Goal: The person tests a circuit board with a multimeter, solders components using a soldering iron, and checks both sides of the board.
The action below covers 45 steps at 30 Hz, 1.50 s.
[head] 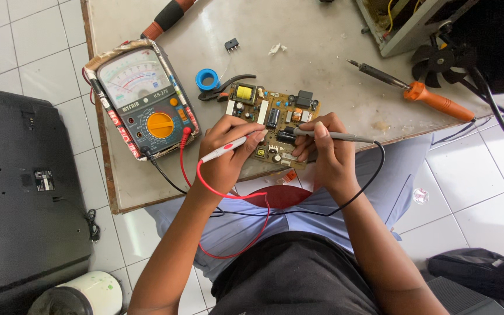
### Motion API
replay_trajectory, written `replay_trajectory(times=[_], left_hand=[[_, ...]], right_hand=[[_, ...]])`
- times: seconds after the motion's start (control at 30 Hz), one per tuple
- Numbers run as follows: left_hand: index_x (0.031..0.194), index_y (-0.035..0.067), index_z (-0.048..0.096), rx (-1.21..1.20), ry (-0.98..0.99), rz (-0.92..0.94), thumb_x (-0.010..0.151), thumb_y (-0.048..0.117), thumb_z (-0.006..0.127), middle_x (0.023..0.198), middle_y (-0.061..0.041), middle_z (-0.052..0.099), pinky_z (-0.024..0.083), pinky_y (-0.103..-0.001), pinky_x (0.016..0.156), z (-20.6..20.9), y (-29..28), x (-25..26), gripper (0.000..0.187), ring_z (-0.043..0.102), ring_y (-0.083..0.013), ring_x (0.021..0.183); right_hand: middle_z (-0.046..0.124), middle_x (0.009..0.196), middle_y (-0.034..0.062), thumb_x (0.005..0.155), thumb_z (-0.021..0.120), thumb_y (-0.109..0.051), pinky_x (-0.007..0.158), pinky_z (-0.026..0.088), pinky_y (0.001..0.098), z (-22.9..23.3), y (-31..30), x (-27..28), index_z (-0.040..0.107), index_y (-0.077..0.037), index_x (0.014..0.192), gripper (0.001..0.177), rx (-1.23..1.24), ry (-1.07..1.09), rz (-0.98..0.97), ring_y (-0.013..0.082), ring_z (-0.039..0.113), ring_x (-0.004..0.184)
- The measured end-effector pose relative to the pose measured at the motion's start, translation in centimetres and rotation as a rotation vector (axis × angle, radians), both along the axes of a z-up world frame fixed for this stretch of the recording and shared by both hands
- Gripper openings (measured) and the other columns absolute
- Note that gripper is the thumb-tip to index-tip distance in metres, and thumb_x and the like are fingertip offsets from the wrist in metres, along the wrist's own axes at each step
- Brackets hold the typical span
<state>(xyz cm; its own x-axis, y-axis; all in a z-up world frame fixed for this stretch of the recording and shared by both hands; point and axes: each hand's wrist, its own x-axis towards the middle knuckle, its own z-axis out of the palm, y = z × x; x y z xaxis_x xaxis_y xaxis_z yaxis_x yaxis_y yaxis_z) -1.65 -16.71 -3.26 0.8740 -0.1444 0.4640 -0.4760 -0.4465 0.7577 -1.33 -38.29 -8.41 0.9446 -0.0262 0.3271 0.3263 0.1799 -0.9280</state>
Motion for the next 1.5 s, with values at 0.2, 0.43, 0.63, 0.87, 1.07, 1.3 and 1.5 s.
replay_trajectory(times=[0.2,0.43,0.63,0.87,1.07,1.3,1.5], left_hand=[[0.11,0.016,0.079,-0.033,-0.002,0.0,0.101,0.025,0.069,0.092,-0.006,0.069,0.054,-0.041,0.082,0.0,0.0,0.0,0.016,0.072,-0.0346,0.087],[0.111,0.018,0.079,-0.073,-0.004,0.005,0.1,0.026,0.07,0.09,-0.005,0.069,0.056,-0.04,0.079,-0.1,0.0,-0.2,0.016,0.072,-0.0342,0.084],[0.11,0.016,0.08,-0.12,-0.004,0.003,0.098,0.022,0.074,0.089,-0.01,0.067,0.056,-0.038,0.071,0.2,0.1,-0.4,0.015,0.07,-0.0344,0.073],[0.109,0.014,0.081,-0.177,-0.024,0.004,0.096,0.019,0.076,0.088,-0.009,0.064,0.055,-0.032,0.068,0.0,0.4,-0.2,0.015,0.068,-0.0245,0.067],[0.105,0.019,0.083,-0.215,0.01,0.017,0.091,0.017,0.081,0.085,-0.008,0.067,0.056,-0.032,0.066,0.8,0.5,-0.5,0.014,0.07,-0.0258,0.068],[0.101,0.018,0.083,-0.251,0.032,0.017,0.09,0.015,0.083,0.083,-0.008,0.07,0.056,-0.03,0.065,1.1,0.5,-0.7,0.011,0.071,-0.0223,0.069],[0.101,0.017,0.083,-0.219,0.018,0.016,0.091,0.016,0.081,0.079,-0.011,0.068,0.053,-0.03,0.06,1.1,0.5,-0.5,0.01,0.069,-0.0242,0.063]], right_hand=[[0.063,0.075,0.0199,0.109,0.046,-0.026,0.052,0.06,0.0265,0.3,-0.2,0.0,0.058,0.01,0.106,0.038,-0.043,0.028,0.027,0.021,0.07,0.059],[0.067,0.081,0.0235,0.109,0.047,-0.022,0.057,0.063,0.0285,1.5,-0.8,-0.1,0.059,0.011,0.112,0.035,-0.094,0.081,0.089,0.0231,0.073,0.066],[0.068,0.082,0.0258,0.107,0.052,-0.016,0.059,0.063,0.0289,2.3,-1.7,0.3,0.06,0.012,0.113,0.03,-0.06,0.103,0.174,0.023,0.073,0.07],[0.07,0.085,0.0278,0.104,0.054,-0.011,0.064,0.065,0.0315,2.5,-2.3,0.6,0.062,0.013,0.113,0.027,-0.023,0.125,0.235,0.0242,0.075,0.075],[0.07,0.086,0.0294,0.103,0.054,-0.01,0.065,0.064,0.0313,2.0,-2.5,0.7,0.062,0.014,0.113,0.027,-0.011,0.134,0.236,0.0257,0.075,0.075],[0.07,0.087,0.0296,0.103,0.055,-0.01,0.066,0.065,0.0328,2.0,-2.6,0.7,0.063,0.013,0.113,0.027,0.01,0.15,0.242,0.0269,0.075,0.076],[0.07,0.086,0.0298,0.101,0.055,-0.008,0.064,0.065,0.032,1.9,-2.4,0.6,0.062,0.014,0.11,0.025,0.022,0.139,0.233,0.0273,0.075,0.074]])
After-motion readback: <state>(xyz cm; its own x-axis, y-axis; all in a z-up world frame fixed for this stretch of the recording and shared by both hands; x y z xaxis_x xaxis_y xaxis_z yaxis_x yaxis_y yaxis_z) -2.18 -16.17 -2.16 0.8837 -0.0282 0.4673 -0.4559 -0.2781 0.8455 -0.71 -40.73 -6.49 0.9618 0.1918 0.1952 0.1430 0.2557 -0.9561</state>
